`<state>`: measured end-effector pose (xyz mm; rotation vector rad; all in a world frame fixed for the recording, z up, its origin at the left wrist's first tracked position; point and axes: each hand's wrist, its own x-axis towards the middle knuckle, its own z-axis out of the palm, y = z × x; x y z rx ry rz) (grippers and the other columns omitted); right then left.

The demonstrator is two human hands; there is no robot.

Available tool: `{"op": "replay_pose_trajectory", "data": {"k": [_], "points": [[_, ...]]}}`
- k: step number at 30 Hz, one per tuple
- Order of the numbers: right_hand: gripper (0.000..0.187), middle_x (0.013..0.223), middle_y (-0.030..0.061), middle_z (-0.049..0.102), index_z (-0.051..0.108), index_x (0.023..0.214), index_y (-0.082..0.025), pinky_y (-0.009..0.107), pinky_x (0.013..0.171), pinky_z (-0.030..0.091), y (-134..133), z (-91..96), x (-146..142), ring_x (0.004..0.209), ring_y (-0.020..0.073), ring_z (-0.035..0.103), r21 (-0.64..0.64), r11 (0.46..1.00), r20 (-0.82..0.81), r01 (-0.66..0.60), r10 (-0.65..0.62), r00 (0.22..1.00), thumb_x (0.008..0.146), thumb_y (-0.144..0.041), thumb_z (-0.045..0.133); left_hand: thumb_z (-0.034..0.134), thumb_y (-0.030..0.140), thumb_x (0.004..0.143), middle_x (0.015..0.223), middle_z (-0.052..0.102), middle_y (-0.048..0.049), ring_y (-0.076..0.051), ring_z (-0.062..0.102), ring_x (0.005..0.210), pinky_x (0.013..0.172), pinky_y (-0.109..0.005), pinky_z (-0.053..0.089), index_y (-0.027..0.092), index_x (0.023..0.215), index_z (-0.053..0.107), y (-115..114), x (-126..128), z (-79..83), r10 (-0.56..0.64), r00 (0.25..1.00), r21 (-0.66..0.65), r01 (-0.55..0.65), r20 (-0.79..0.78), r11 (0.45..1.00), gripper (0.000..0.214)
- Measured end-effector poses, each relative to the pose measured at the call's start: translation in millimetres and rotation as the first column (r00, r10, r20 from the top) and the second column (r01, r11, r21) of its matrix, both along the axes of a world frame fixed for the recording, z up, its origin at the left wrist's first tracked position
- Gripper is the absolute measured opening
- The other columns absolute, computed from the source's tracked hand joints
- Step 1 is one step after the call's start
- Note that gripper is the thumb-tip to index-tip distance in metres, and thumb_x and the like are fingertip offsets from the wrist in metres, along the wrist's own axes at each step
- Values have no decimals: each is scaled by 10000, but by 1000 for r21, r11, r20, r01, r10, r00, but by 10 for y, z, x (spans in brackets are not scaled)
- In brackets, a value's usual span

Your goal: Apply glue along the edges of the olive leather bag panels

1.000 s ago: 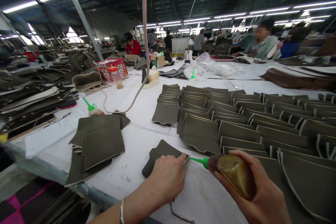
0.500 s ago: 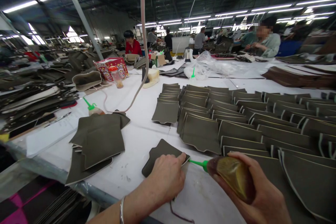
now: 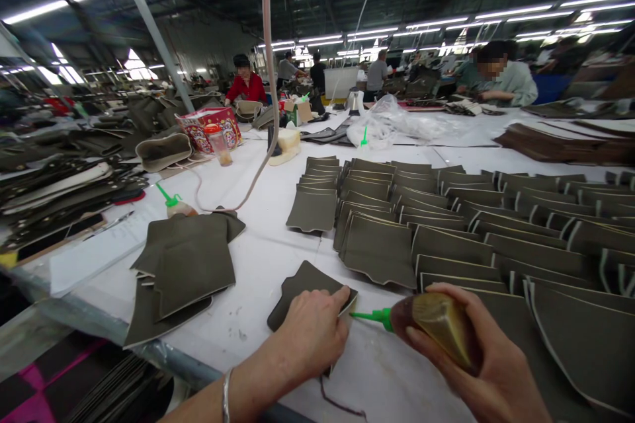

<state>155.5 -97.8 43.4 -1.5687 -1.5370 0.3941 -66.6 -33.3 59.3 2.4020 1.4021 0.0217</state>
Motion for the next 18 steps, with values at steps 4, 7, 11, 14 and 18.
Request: {"op": "replay_pose_trajectory", "data": {"k": [4,7,11,14,18], "points": [[451,992,-5,673,532,1181,-292,231,682,525,23,-8,34,817,214,672,7,1000,-30,9,-8,1000,858,-569,682,408,208,825,993,725,-114,-324,692,924,832,-468,537,224,1358,550,-7,-20,24,2,1000,-23,-1,14,1000,551],[441,993,-8,675,528,1181,-288,211,693,522,2,-27,39,827,206,671,-24,999,-59,-28,26,998,867,-559,678,400,210,837,976,721,-106,-316,692,916,828,-458,539,227,1351,558,-11,-35,33,-1,1000,-29,2,26,1000,537],[444,954,-8,675,533,1158,-271,207,685,519,-21,-42,44,816,209,667,-96,992,-166,-87,70,984,862,-568,678,398,215,845,983,712,-105,-316,686,923,831,-454,538,221,1356,554,-26,-59,35,0,999,-45,2,47,999,535],[441,966,-6,668,541,1149,-268,210,696,510,-5,-54,57,827,209,658,-79,996,-191,-37,21,981,854,-561,686,397,218,855,989,705,-99,-306,678,943,856,-442,528,221,1362,549,-40,-74,31,4,998,-64,0,68,998,529],[470,961,-7,666,550,1136,-264,235,708,490,-44,-38,-21,837,223,645,-116,993,-247,-8,-21,969,815,-572,704,388,205,858,1028,695,-98,-299,669,967,871,-434,517,218,1376,534,-44,-88,13,7,995,-77,1,101,997,538]]}}
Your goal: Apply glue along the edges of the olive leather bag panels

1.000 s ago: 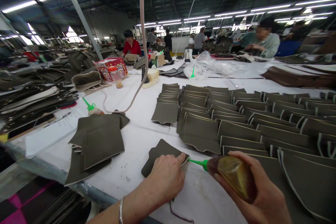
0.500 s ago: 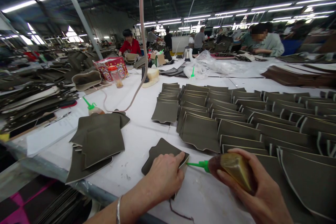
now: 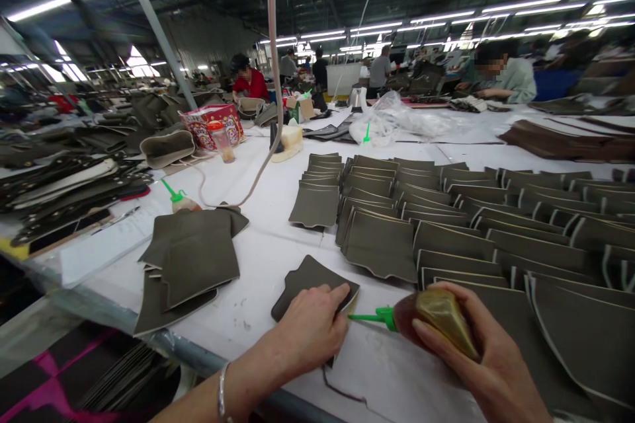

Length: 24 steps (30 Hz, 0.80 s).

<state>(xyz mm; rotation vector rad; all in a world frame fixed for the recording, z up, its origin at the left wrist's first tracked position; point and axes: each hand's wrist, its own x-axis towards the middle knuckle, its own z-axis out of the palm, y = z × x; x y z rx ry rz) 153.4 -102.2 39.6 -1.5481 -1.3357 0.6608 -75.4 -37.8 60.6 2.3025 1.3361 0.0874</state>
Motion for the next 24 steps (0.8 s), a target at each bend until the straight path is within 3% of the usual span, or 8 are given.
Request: {"op": "replay_pose_trajectory", "data": {"k": [5,10,17,21,24], "points": [[493,925,-17,664,537,1123,-255,267,763,443,-110,92,-161,846,235,632,-120,992,-206,-32,6,979,775,-562,703,385,219,872,1029,684,-93,-285,657,963,870,-415,507,215,1378,532,10,-38,-39,0,1000,-10,0,16,1000,527],[503,969,-7,659,543,1125,-255,269,763,446,-110,88,-152,866,237,627,-62,997,-118,50,-57,991,785,-585,711,374,204,884,1035,680,-80,-241,650,962,871,-355,496,210,1384,533,6,-77,-61,-2,998,-2,2,64,1000,524],[510,945,-6,664,494,1172,-256,272,741,474,-188,-87,-69,845,242,642,-140,982,-168,-124,100,981,825,-578,682,381,234,900,1017,670,-77,-243,645,927,832,-347,494,196,1377,534,-12,-58,-31,3,1000,-1,-3,24,1000,503],[527,994,5,666,518,1165,-253,275,773,465,-215,-76,-91,893,254,641,-143,988,-124,-65,47,991,799,-584,704,386,239,898,1019,671,-74,-241,645,928,837,-346,492,196,1382,530,-13,-51,-30,1,1000,-1,-1,26,1000,507],[499,943,-23,658,512,1167,-269,268,762,450,-246,-46,-137,842,232,636,-142,989,-181,-52,26,983,815,-586,671,387,242,895,1000,669,-76,-240,643,902,823,-348,495,182,1377,535,-15,-49,-25,3,1000,-2,-2,20,1000,507]]}}
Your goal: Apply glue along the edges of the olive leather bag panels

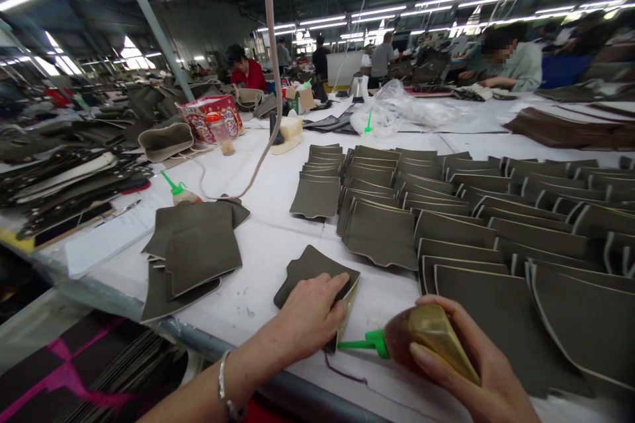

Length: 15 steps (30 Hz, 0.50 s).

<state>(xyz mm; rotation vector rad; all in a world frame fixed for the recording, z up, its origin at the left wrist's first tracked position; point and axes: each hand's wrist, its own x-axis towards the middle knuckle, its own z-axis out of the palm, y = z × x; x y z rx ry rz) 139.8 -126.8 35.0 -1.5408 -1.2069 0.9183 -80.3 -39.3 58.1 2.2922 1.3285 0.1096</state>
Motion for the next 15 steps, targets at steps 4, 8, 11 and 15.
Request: {"op": "replay_pose_trajectory", "data": {"k": [4,8,11,15], "points": [[527,973,2,670,513,1169,-257,281,753,480,4,-32,61,873,255,647,-3,998,16,-62,62,998,792,-565,715,379,236,899,1012,666,-77,-232,640,903,830,-340,492,182,1387,524,-13,2,15,3,1000,-1,-3,-4,1000,511],[539,974,-2,665,514,1179,-264,300,767,466,-13,-15,19,871,264,646,9,1000,23,6,-6,1000,783,-571,712,378,244,907,1037,665,-76,-236,637,950,856,-340,487,191,1390,517,-16,4,17,5,1000,-17,-5,-10,1000,506],[511,907,-31,658,504,1174,-275,290,749,444,-53,49,-76,807,240,638,-9,1000,-31,16,-17,999,797,-576,675,365,252,916,1031,661,-79,-242,636,946,852,-349,489,182,1373,525,-20,2,9,7,1000,-7,-7,-9,1000,489],[512,978,-22,654,503,1186,-276,267,791,441,-38,52,-18,880,230,634,3,1000,21,1,-1,1000,812,-573,687,360,239,916,1031,657,-69,-235,635,941,850,-343,487,201,1372,517,-32,-1,-8,0,1000,9,0,-18,1000,484]]}}
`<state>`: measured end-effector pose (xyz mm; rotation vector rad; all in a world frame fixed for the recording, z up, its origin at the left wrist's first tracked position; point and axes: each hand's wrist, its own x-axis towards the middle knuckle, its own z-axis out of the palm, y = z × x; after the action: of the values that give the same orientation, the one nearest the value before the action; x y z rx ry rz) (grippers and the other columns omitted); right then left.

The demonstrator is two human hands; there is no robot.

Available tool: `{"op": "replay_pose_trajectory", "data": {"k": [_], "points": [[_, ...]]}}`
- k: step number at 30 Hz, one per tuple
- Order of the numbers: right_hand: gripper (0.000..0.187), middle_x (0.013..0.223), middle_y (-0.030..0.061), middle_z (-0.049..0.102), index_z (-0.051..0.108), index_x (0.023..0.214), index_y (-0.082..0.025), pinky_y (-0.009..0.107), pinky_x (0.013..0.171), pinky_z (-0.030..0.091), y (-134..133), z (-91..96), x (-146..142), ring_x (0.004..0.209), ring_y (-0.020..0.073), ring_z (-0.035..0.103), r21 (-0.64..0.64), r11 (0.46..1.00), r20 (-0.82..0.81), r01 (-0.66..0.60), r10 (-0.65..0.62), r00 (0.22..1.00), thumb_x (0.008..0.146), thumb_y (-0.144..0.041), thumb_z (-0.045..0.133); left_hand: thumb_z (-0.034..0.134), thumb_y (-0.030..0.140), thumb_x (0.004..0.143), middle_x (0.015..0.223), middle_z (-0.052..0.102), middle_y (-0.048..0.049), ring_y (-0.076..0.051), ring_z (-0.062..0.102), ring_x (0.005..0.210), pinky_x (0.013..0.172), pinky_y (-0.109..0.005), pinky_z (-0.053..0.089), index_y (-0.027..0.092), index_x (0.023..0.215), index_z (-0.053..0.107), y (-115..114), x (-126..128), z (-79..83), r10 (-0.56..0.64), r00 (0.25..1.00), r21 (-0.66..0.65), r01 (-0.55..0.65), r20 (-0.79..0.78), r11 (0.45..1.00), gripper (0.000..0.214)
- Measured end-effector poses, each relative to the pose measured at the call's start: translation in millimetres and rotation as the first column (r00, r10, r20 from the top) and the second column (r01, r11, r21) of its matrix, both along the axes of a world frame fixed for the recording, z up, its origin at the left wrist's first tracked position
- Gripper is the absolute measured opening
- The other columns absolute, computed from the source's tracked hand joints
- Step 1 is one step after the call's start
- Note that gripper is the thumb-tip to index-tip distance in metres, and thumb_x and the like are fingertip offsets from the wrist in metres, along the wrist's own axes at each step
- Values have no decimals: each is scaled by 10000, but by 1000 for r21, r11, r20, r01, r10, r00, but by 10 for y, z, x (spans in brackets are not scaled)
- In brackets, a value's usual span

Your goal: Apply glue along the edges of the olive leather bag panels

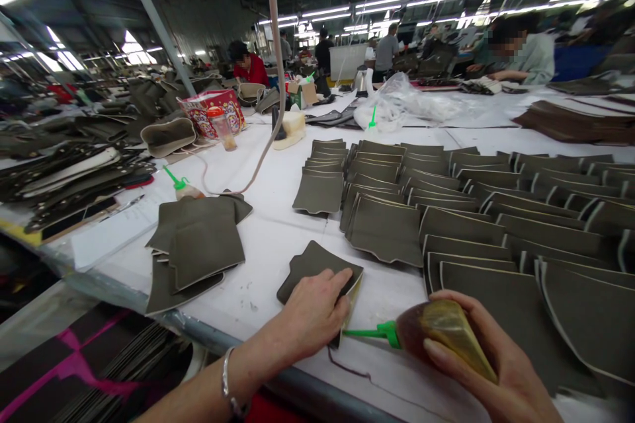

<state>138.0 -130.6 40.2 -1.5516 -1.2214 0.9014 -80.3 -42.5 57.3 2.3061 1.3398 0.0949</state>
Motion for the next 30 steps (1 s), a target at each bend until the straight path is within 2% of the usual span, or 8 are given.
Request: {"op": "replay_pose_trajectory", "data": {"k": [3,9,15,20,22,26,28,30], "points": [[532,999,3,663,508,1197,-261,259,763,482,23,-86,114,879,241,649,26,999,52,-43,42,998,813,-568,711,360,228,914,1055,656,-70,-233,632,963,870,-341,482,201,1383,506,1,0,-7,3,1000,-8,-3,-5,1000,493],[556,1029,15,670,488,1221,-259,247,751,511,-29,-194,160,899,245,663,-23,993,32,-112,113,993,823,-586,696,357,243,925,1065,654,-73,-241,636,969,874,-352,486,208,1397,496,8,-5,-10,10,1000,-20,-10,3,1000,493],[505,1030,-4,640,502,1204,-273,270,787,464,25,-72,66,908,233,630,47,998,103,44,-48,993,845,-593,656,355,225,909,1037,659,-78,-256,647,964,861,-368,494,196,1391,503,21,18,-11,6,1000,-18,-6,-14,1000,505],[502,1052,8,645,534,1191,-274,237,733,513,134,-179,216,893,231,644,132,989,207,63,-90,974,829,-579,701,352,202,889,1033,666,-78,-262,653,964,860,-374,498,206,1390,508,37,24,-11,-11,1000,-7,11,-10,1000,525],[498,1053,11,648,531,1201,-276,232,728,521,135,-230,267,897,234,648,131,989,194,66,-91,977,837,-571,700,347,198,888,1034,669,-81,-267,654,972,862,-378,501,199,1389,510,41,23,-17,-10,1000,-5,10,-4,1000,526],[514,1016,8,665,491,1228,-270,233,739,519,107,-237,257,887,232,654,27,997,63,-78,76,995,856,-562,692,334,201,894,1039,672,-85,-275,658,970,859,-391,507,192,1390,507,46,21,-33,-5,1000,-7,5,3,1000,526],[516,994,-8,664,488,1223,-277,226,744,501,120,-200,225,872,219,649,1,997,31,-71,71,997,853,-575,691,331,202,897,1053,669,-87,-277,658,968,861,-397,507,194,1407,491,46,16,-37,-9,1000,-6,9,-4,1000,534],[513,984,-19,658,505,1201,-281,223,748,477,148,-151,188,863,210,638,24,1000,39,0,-1,999,839,-587,699,328,199,900,1055,667,-84,-273,656,968,866,-395,506,201,1420,478,47,9,-37,-16,1000,-5,16,-5,1000,541]]}}
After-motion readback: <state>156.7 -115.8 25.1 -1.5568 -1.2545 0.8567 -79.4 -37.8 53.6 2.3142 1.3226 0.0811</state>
